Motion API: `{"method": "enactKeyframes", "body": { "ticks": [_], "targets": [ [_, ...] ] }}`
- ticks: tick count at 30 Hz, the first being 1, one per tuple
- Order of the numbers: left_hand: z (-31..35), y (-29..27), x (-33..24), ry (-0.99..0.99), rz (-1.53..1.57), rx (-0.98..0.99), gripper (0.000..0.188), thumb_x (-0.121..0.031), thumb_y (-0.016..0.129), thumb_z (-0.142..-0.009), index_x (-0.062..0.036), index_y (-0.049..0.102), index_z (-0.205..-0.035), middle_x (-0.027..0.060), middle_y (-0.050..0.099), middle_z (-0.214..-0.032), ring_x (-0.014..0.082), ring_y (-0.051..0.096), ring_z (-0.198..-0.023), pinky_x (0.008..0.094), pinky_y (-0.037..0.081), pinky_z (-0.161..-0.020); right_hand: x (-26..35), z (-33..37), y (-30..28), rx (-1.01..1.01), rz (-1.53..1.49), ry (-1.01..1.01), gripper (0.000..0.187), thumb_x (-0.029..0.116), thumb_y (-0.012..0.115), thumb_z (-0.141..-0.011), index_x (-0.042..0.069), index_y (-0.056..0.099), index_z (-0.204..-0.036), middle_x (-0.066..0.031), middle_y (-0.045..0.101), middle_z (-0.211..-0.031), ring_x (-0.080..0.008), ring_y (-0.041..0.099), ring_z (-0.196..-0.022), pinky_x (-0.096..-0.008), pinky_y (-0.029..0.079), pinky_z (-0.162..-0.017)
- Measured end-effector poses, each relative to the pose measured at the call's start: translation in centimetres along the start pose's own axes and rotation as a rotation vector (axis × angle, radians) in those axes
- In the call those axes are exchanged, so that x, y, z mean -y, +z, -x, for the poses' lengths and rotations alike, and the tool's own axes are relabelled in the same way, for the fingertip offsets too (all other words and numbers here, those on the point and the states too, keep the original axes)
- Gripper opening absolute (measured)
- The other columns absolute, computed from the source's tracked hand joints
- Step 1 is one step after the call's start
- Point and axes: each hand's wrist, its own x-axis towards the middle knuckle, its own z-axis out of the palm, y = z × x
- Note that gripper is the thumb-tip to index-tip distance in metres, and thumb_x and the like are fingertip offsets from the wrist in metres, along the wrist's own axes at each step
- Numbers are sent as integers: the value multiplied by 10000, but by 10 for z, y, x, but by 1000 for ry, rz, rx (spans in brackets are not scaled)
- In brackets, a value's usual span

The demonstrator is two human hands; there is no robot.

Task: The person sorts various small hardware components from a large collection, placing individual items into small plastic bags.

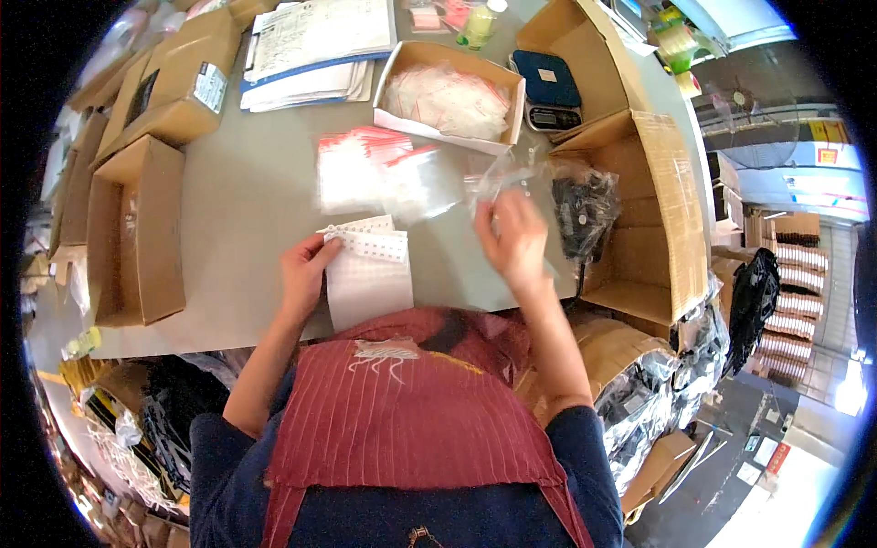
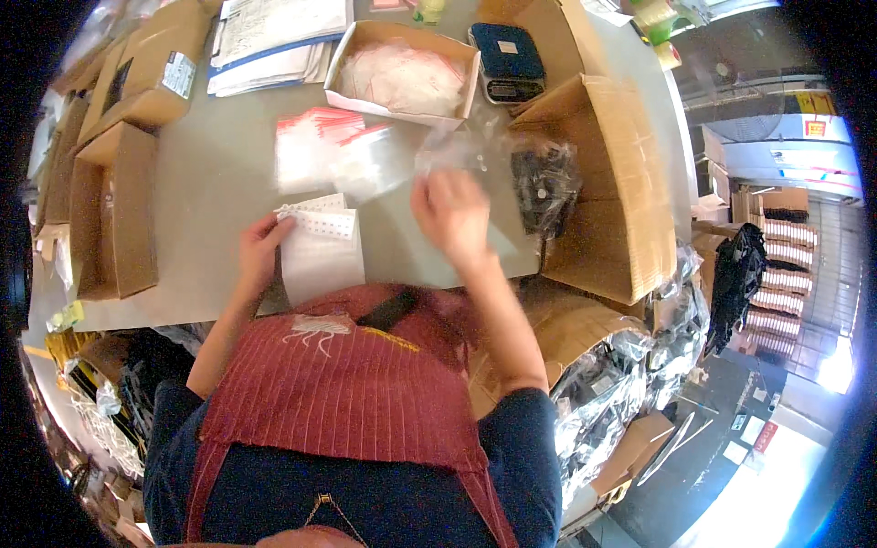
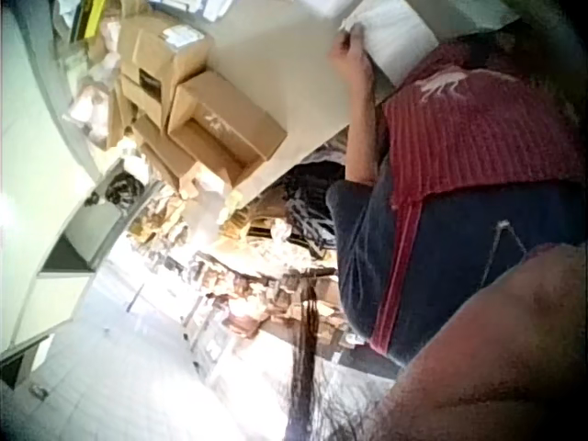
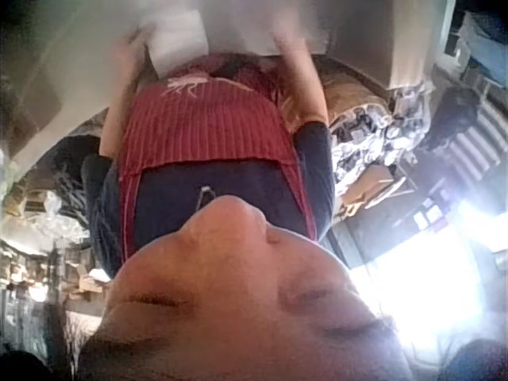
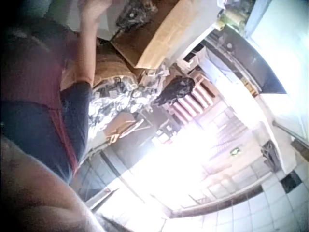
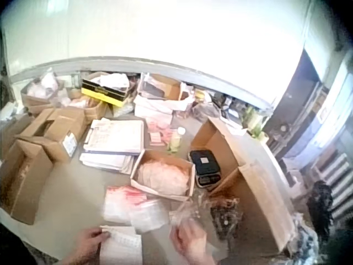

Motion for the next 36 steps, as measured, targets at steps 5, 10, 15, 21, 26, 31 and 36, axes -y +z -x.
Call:
{"method": "enactKeyframes", "body": {
  "ticks": [5, 10, 15, 21, 26, 31, 36],
  "targets": [
    [-2, 3, -12, -19, -33, 70, 201, -145, 693, -933, 36, 729, -1015, 20, 706, -902, 77, 595, -753, 246, 481, -679, -52, -126, 47, -135, 181, -134, 85, 120, 666, -857, 51, 621, -836, -140, 614, -887, -345, 628, -832, -458, 515, -736],
    [10, 10, -28, -20, -51, -40, 221, -149, 693, -929, 46, 722, -1030, 40, 712, -903, 101, 612, -751, 269, 496, -697, -37, -106, 60, 23, -84, 26, 100, 129, 629, -902, 38, 671, -910, -179, 675, -931, -386, 630, -867, -488, 501, -824],
    [14, 7, -20, -99, -62, -18, 251, -169, 696, -924, 36, 720, -1065, 31, 713, -919, 105, 621, -786, 271, 504, -709, 36, -39, 42, 279, -513, 22, 77, 81, 642, -879, 44, 647, -947, -175, 657, -925, -386, 622, -874, -473, 503, -779],
    [22, 21, -46, 142, -400, 86, 196, -112, 726, -888, -22, 757, -1060, -11, 708, -862, 76, 585, -772, 249, 487, -697, 65, -31, 37, 413, -572, 8, 106, 36, 671, -859, 34, 617, -950, -137, 648, -904, -339, 643, -888, -418, 516, -766],
    [27, 20, -48, 215, -394, 90, 195, -98, 724, -884, -10, 755, -1055, -8, 701, -847, 74, 581, -779, 249, 483, -693, 67, -38, 33, 554, -570, -11, 118, 59, 679, -858, 40, 593, -936, -135, 640, -885, -350, 631, -865, -429, 507, -756],
    [31, 16, -50, 215, -365, 82, 194, -93, 728, -872, -4, 758, -1043, 69, 745, -902, 112, 643, -824, 279, 520, -755, 75, -33, 50, 436, -460, -184, 144, 66, 695, -785, 50, 589, -882, -139, 632, -876, -354, 617, -847, -451, 502, -745],
    [28, -1, -20, 107, -262, 31, 210, -86, 706, -895, -6, 742, -1085, 0, 712, -894, 98, 621, -816, 260, 505, -747, 86, -26, 54, 360, -316, -290, 130, 73, 657, -751, 63, 601, -869, -114, 623, -861, -322, 619, -859, -438, 505, -756]
  ]
}}
